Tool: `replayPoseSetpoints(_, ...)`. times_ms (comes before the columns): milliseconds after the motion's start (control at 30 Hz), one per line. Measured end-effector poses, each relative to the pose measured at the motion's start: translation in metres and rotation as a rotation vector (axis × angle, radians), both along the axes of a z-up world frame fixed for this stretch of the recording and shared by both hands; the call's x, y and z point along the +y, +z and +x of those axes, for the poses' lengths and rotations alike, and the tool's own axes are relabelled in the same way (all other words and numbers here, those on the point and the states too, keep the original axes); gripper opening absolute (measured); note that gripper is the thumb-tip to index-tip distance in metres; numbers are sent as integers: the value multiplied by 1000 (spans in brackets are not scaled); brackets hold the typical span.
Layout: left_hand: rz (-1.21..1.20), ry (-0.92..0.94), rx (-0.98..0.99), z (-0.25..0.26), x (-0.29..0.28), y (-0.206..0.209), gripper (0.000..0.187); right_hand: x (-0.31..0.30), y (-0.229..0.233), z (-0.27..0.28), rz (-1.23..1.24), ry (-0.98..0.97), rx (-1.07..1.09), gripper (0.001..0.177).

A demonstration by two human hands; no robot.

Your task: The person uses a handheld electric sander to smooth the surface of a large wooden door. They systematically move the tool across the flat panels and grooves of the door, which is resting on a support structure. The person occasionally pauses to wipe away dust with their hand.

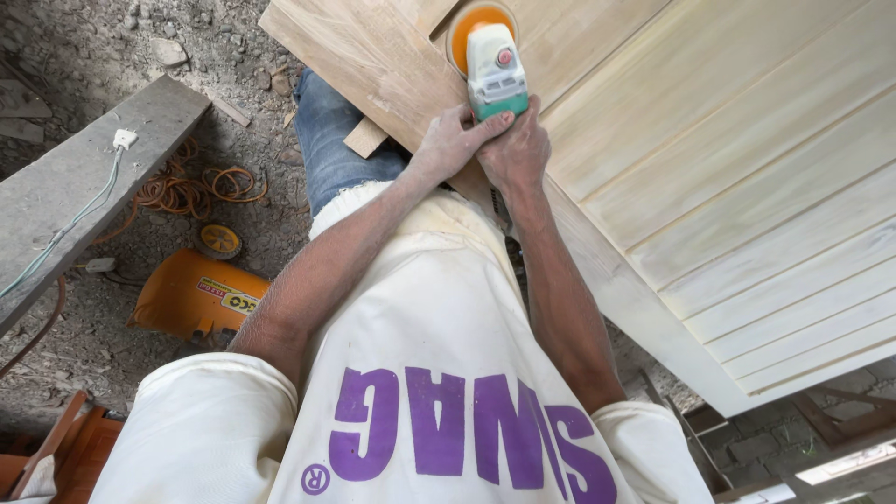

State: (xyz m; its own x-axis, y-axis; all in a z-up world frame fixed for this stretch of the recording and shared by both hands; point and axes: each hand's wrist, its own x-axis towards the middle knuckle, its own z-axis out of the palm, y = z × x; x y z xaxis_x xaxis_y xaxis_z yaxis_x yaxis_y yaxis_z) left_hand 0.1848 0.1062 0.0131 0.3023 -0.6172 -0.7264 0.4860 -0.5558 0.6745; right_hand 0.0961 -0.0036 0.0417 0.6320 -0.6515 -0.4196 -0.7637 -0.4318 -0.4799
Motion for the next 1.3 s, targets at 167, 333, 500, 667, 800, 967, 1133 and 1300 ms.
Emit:
replayPoseSetpoints(167,-12,-123,-13,-24,-12,6,89,-3,4,-35,-10,-51,-18,62)
replayPoseSetpoints(333,58,-378,28,-50,-28,6,95,-5,11,-74,24,-168,54,62)
replayPoseSetpoints(500,31,-448,-27,-64,-35,4,100,-2,15,-92,-39,-211,13,65)
replayPoseSetpoints(667,36,-416,-31,-53,-31,6,96,-3,10,-83,-26,-176,31,65)
replayPoseSetpoints(800,20,-300,-12,-33,-21,6,85,-3,6,-56,2,-133,80,64)
replayPoseSetpoints(967,-48,-122,-34,-10,-10,3,77,-1,6,-22,4,-77,14,66)
replayPoseSetpoints(1133,-63,-28,16,2,0,0,81,-1,-5,-6,-6,-10,46,63)
replayPoseSetpoints(1300,34,-179,18,-7,-10,2,82,-5,-3,-23,50,-36,95,67)
